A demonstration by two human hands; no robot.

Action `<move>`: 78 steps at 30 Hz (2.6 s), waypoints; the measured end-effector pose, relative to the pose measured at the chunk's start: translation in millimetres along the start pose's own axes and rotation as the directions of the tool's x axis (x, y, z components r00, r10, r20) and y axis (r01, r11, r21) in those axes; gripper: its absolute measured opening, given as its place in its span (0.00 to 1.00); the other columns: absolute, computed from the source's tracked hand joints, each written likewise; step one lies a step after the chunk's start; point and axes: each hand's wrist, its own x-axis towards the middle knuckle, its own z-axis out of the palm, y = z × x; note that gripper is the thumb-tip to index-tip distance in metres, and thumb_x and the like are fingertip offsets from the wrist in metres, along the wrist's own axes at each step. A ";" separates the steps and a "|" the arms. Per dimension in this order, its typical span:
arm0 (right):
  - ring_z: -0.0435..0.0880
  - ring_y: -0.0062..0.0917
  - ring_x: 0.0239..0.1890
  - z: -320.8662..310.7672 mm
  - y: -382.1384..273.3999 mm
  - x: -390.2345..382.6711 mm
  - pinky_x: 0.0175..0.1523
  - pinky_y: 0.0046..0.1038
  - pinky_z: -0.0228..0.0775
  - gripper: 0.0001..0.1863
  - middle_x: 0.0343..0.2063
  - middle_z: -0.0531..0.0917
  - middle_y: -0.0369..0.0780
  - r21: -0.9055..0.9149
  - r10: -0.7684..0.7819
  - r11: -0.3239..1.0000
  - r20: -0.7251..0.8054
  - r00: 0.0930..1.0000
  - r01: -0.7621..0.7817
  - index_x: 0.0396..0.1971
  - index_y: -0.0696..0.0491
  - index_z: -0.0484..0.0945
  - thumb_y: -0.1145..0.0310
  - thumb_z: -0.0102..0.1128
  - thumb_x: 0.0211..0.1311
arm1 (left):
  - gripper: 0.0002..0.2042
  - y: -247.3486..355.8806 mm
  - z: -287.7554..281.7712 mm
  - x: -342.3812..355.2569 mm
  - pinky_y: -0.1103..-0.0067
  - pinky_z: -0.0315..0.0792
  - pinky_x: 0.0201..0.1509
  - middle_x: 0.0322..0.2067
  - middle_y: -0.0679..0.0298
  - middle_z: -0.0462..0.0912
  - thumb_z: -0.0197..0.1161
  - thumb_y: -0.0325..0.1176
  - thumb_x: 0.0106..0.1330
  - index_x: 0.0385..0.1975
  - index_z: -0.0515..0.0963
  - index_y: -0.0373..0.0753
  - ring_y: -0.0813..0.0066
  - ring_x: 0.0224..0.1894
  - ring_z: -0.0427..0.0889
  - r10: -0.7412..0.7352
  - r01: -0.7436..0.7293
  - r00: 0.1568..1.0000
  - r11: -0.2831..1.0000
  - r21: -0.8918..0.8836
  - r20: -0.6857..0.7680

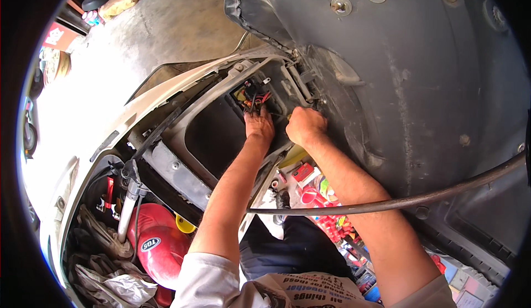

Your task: Using a screwdriver and hands to manipulate wires and components in a motorcycle's internal electronics bay.

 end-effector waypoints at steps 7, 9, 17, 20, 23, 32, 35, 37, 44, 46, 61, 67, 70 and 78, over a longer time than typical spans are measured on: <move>0.85 0.34 0.43 1.4 6.5 3.3 0.45 0.32 0.77 0.10 0.38 0.86 0.42 -0.046 -0.001 0.999 0.021 1.000 0.001 0.34 0.50 0.85 0.64 0.59 0.55 | 0.18 16.2 -27.0 3.6 0.64 0.61 0.54 0.54 0.59 0.72 0.44 0.35 0.69 0.54 0.72 0.40 0.64 0.56 0.73 -0.009 -0.010 0.993 0.987 0.159 0.118; 0.85 0.34 0.43 1.9 4.4 3.6 0.45 0.33 0.77 0.10 0.38 0.86 0.42 -0.048 -0.013 0.999 0.010 1.000 0.014 0.34 0.50 0.85 0.64 0.59 0.54 | 0.17 13.4 -24.1 3.8 0.64 0.63 0.52 0.52 0.58 0.74 0.44 0.34 0.68 0.53 0.74 0.42 0.65 0.54 0.74 -0.004 -0.021 0.992 0.980 0.196 0.127; 0.85 0.36 0.44 1.1 10.5 2.9 0.47 0.35 0.77 0.10 0.37 0.85 0.44 -0.029 -0.044 0.999 -0.011 0.999 0.044 0.35 0.51 0.84 0.65 0.59 0.55 | 0.18 9.0 -16.7 6.2 0.66 0.60 0.58 0.51 0.59 0.76 0.44 0.34 0.68 0.54 0.73 0.39 0.64 0.55 0.74 0.034 -0.035 0.999 0.997 0.075 0.027; 0.85 0.34 0.43 6.5 12.1 3.8 0.45 0.33 0.78 0.12 0.38 0.85 0.44 -0.150 -0.143 0.980 -0.051 0.988 0.134 0.39 0.50 0.82 0.66 0.57 0.56 | 0.17 4.6 -8.9 4.8 0.66 0.60 0.58 0.48 0.59 0.78 0.42 0.36 0.69 0.51 0.75 0.38 0.64 0.53 0.75 0.047 -0.046 0.999 0.995 0.091 -0.007; 0.85 0.36 0.40 20.5 18.4 5.5 0.43 0.35 0.77 0.12 0.37 0.84 0.44 -0.236 -0.270 0.944 -0.158 0.950 0.230 0.40 0.52 0.79 0.68 0.56 0.57 | 0.18 2.5 -6.4 8.8 0.66 0.60 0.58 0.45 0.60 0.80 0.40 0.38 0.70 0.48 0.75 0.39 0.65 0.51 0.77 -0.005 0.005 1.000 1.000 0.014 0.013; 0.85 0.32 0.36 33.9 19.5 0.5 0.41 0.34 0.75 0.10 0.36 0.81 0.40 -0.499 -0.461 0.813 -0.236 0.855 0.300 0.40 0.49 0.77 0.66 0.48 0.63 | 0.17 2.3 -10.8 0.0 0.67 0.59 0.58 0.43 0.63 0.80 0.41 0.39 0.70 0.47 0.77 0.41 0.68 0.49 0.78 -0.008 0.008 0.999 1.000 -0.001 -0.034; 0.85 0.31 0.37 35.5 13.5 1.1 0.41 0.33 0.75 0.09 0.36 0.81 0.40 -0.482 -0.432 0.831 -0.242 0.869 0.279 0.39 0.49 0.77 0.66 0.50 0.62 | 0.17 1.2 -9.1 1.5 0.66 0.58 0.59 0.44 0.63 0.80 0.41 0.39 0.70 0.47 0.77 0.42 0.69 0.49 0.78 -0.020 0.017 0.998 0.999 -0.050 -0.051; 0.85 0.31 0.37 36.8 9.1 0.6 0.40 0.33 0.75 0.09 0.36 0.81 0.40 -0.474 -0.433 0.835 -0.254 0.865 0.279 0.39 0.49 0.77 0.67 0.50 0.62 | 0.17 1.2 -4.8 3.1 0.66 0.58 0.59 0.44 0.64 0.79 0.41 0.38 0.70 0.47 0.77 0.42 0.69 0.48 0.78 -0.062 0.058 0.997 0.994 -0.088 -0.045; 0.86 0.33 0.33 38.3 7.4 -1.9 0.35 0.33 0.77 0.09 0.34 0.82 0.44 -0.421 -0.438 0.856 -0.285 0.853 0.299 0.34 0.52 0.78 0.67 0.48 0.62 | 0.17 6.3 -16.2 2.7 0.62 0.58 0.60 0.48 0.66 0.76 0.41 0.37 0.71 0.48 0.78 0.44 0.71 0.50 0.77 -0.057 0.058 0.998 0.996 -0.066 0.012; 0.86 0.34 0.33 37.6 8.4 -4.1 0.35 0.34 0.77 0.09 0.34 0.82 0.45 -0.404 -0.428 0.866 -0.293 0.855 0.295 0.34 0.52 0.78 0.67 0.48 0.63 | 0.17 8.4 -20.1 2.7 0.63 0.58 0.60 0.48 0.66 0.76 0.41 0.37 0.70 0.48 0.78 0.44 0.70 0.49 0.77 -0.054 0.056 0.998 0.994 -0.093 0.024; 0.81 0.47 0.46 21.4 -1.1 -3.8 0.51 0.42 0.74 0.16 0.39 0.82 0.54 0.292 0.027 0.956 -0.104 0.994 0.004 0.41 0.60 0.77 0.70 0.53 0.52 | 0.15 1.0 7.1 1.8 0.67 0.60 0.56 0.42 0.65 0.79 0.42 0.37 0.70 0.43 0.77 0.43 0.69 0.45 0.79 -0.116 0.089 0.978 0.984 -0.155 -0.172; 0.81 0.45 0.47 15.9 -0.2 -6.4 0.51 0.41 0.74 0.17 0.41 0.82 0.53 0.256 0.086 0.964 -0.021 0.996 -0.077 0.43 0.59 0.77 0.70 0.54 0.53 | 0.15 11.0 -18.3 -4.0 0.66 0.60 0.57 0.45 0.66 0.77 0.43 0.38 0.70 0.44 0.78 0.43 0.71 0.47 0.78 -0.084 0.072 0.992 0.989 -0.126 -0.091; 0.82 0.43 0.45 19.2 -4.2 -15.7 0.47 0.44 0.75 0.17 0.42 0.80 0.48 -0.028 -0.107 0.994 -0.162 0.981 0.104 0.43 0.55 0.73 0.71 0.61 0.50 | 0.15 2.3 -20.6 -8.8 0.66 0.60 0.57 0.45 0.66 0.77 0.43 0.38 0.69 0.44 0.79 0.43 0.71 0.48 0.77 -0.110 0.102 0.993 0.985 -0.142 -0.051; 0.80 0.48 0.45 27.2 2.6 -6.3 0.48 0.42 0.75 0.17 0.45 0.77 0.50 0.138 -0.093 0.981 -0.282 0.955 0.137 0.44 0.55 0.73 0.70 0.58 0.53 | 0.15 3.1 -18.6 -7.9 0.66 0.59 0.59 0.44 0.66 0.78 0.44 0.38 0.69 0.43 0.78 0.43 0.71 0.47 0.78 -0.131 0.120 0.990 0.980 -0.159 -0.058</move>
